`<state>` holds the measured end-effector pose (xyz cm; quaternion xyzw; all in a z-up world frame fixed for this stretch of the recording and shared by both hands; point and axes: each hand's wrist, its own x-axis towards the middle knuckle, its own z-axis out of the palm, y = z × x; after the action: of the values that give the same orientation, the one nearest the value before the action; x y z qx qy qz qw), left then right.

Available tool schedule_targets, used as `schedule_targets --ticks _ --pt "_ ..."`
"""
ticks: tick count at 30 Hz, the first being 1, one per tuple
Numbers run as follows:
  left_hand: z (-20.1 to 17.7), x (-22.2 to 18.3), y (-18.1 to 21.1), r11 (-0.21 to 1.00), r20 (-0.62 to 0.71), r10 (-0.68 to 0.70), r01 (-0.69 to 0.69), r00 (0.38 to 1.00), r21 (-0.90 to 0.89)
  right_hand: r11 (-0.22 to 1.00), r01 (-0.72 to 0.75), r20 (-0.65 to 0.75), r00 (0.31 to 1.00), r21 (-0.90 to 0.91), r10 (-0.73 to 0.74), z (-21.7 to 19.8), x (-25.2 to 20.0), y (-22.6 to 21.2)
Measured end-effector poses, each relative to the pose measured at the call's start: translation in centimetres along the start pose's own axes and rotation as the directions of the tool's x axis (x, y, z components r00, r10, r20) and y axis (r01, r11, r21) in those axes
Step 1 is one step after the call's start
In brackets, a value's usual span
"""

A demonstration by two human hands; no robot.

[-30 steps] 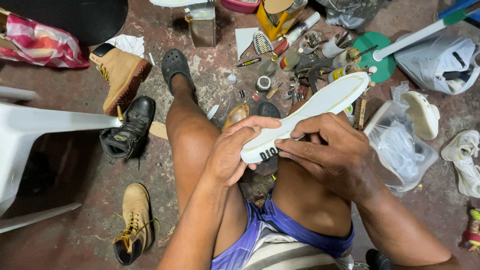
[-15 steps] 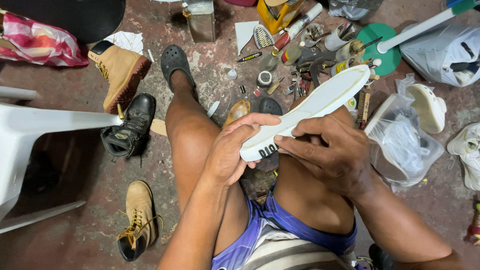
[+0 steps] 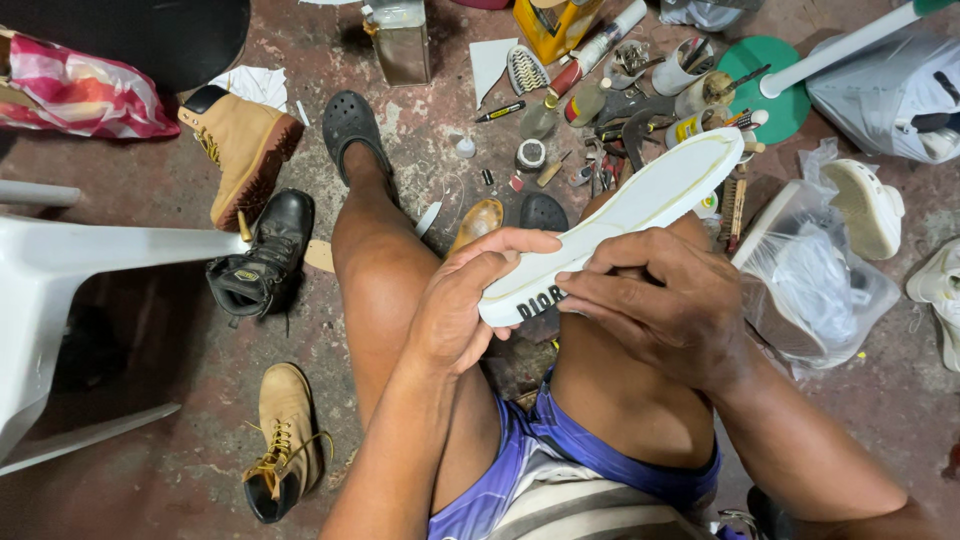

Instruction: The person applies adhesive from a bottle onto the rim of a white shoe sole and then presses a decorative strap onto the side of the sole.

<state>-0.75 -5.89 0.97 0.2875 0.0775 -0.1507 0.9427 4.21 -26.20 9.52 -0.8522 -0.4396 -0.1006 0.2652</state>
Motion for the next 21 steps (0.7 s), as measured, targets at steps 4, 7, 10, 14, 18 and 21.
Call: schedule_targets --ticks 4,7,10,14,18,21 --pt "0.0 -0.1 0.1 1.0 0.0 -0.019 0.019 1.0 -0.003 0.995 -0.085 -0.064 0.994 0.061 0.089 -0.7 0.0 -0.7" --pt "-0.1 -0.3 0.1 1.0 -0.01 -0.024 0.024 1.0 -0.012 0.995 -0.097 -0.019 0.995 -0.023 0.096 -1.7 0.2 -0.8" --pt "-0.2 -0.8 0.1 0.998 0.041 -0.033 0.035 0.999 -0.049 0.988 -0.07 0.004 0.997 -0.137 0.071 -2.4 0.1 -1.3" --pt "0.5 -1.5 0.0 0.998 0.138 -0.009 0.018 0.99 -0.063 0.985 -0.084 0.023 0.996 -0.15 0.088 -3.0 -0.4 -1.6" --pt "2.0 -2.3 0.6 0.992 0.017 0.026 -0.028 1.0 0.126 0.987 -0.075 -0.007 0.997 -0.144 0.075 -3.7 -1.2 -1.8" --pt "3.3 -3.1 1.4 0.853 0.036 0.258 -0.245 0.966 0.461 0.983 -0.093 -0.038 0.995 -0.161 0.087 -4.0 -1.6 -1.6"
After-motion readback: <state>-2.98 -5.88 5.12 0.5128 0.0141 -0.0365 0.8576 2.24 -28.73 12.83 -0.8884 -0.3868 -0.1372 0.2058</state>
